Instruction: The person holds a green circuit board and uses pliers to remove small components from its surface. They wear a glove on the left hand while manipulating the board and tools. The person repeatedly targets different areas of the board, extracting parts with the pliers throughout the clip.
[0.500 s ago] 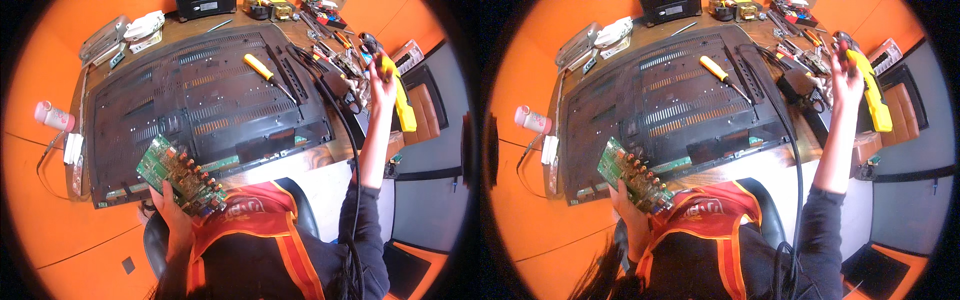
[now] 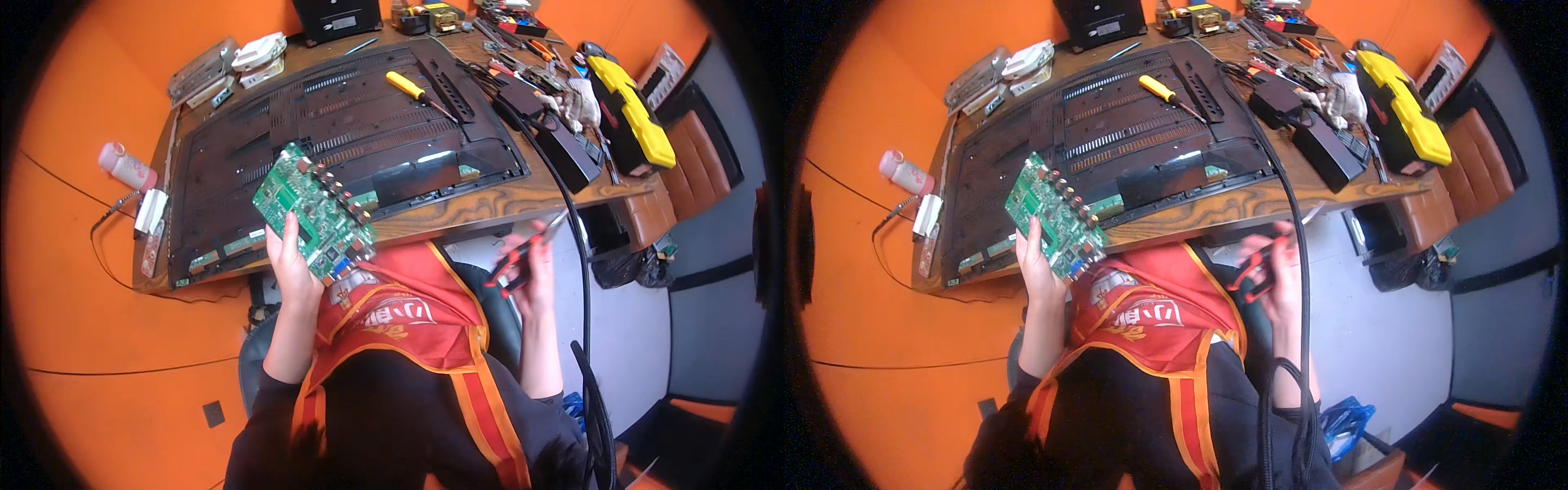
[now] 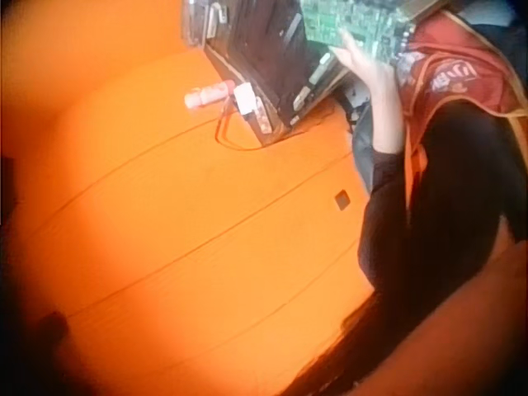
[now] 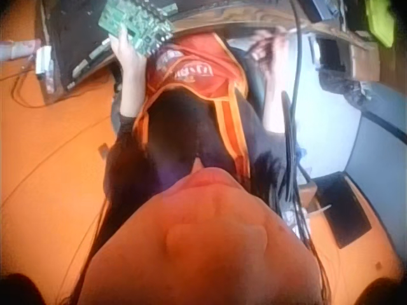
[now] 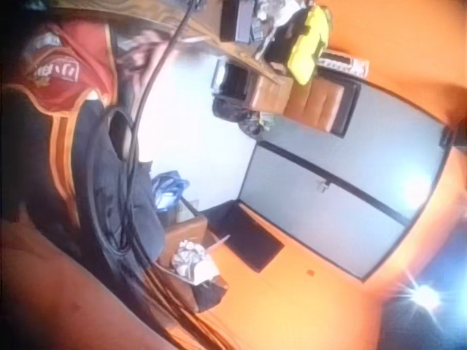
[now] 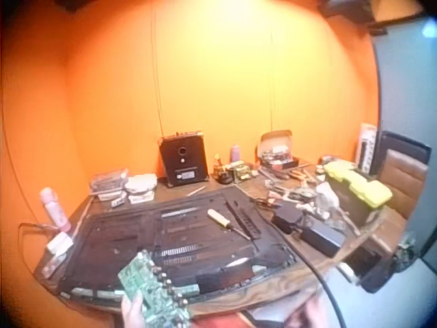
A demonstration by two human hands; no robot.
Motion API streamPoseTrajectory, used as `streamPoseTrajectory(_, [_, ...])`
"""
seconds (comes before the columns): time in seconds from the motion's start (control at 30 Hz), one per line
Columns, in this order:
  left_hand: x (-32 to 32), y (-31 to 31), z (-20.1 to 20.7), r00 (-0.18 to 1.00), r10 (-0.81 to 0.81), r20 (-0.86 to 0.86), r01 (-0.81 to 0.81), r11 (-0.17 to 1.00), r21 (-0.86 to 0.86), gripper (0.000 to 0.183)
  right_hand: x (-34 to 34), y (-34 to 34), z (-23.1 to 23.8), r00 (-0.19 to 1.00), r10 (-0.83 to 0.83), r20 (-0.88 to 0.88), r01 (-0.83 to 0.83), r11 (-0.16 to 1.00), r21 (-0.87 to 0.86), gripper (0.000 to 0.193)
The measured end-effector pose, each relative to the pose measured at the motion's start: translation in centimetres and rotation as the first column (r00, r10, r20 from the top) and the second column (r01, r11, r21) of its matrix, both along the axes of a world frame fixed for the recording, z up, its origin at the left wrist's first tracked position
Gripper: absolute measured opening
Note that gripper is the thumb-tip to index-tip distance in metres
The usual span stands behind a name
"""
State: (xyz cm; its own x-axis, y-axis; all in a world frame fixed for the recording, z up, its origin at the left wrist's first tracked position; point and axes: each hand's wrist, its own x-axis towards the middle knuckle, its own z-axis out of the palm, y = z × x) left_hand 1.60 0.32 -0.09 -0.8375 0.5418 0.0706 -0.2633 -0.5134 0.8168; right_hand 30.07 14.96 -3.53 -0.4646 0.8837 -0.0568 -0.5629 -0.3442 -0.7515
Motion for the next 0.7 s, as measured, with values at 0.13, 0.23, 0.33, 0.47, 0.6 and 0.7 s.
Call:
streamPoseTrajectory(0.13, [0.7, -1.0, 0.7, 1.000, 0.029, 0.006, -0.029, 1.000, 0.005, 0.035, -1.7, -3.4, 2.8, 0.734, 0.008, 0.679, -0.465, 0.734, 0.495, 0.035])
streamPoseTrajectory(0.23, [1.4, -1.2, 1.1, 1.000, 0.026, 0.009, -0.026, 1.000, 0.004, 0.036, -2.3, -3.2, 6.9, 0.877, -0.161, 0.453, -0.376, 0.356, 0.856, 0.059])
streamPoseTrajectory(0.33, [2.8, -1.5, 0.4, 0.999, 0.007, 0.035, -0.006, 1.000, -0.014, 0.037, -0.5, -2.9, 9.7, 0.930, -0.277, 0.241, -0.070, 0.511, 0.857, 0.075])
streamPoseTrajectory(0.47, [4.3, -1.7, -1.2, 0.998, -0.052, 0.030, 0.053, 0.998, -0.031, 0.038, 2.6, -3.1, 9.6, 0.836, -0.544, -0.072, 0.417, 0.545, 0.727, 0.073])
streamPoseTrajectory(0.6, [5.6, -1.0, -2.2, 0.992, -0.124, -0.038, 0.118, 0.985, -0.122, 0.037, 4.0, -3.2, 6.0, 0.788, -0.614, -0.045, 0.483, 0.572, 0.663, 0.072])
streamPoseTrajectory(0.7, [6.7, -0.1, -2.8, 0.960, -0.280, 0.012, 0.279, 0.951, -0.132, 0.036, 4.4, -3.6, 3.0, 0.893, -0.448, 0.047, 0.277, 0.628, 0.727, 0.076])
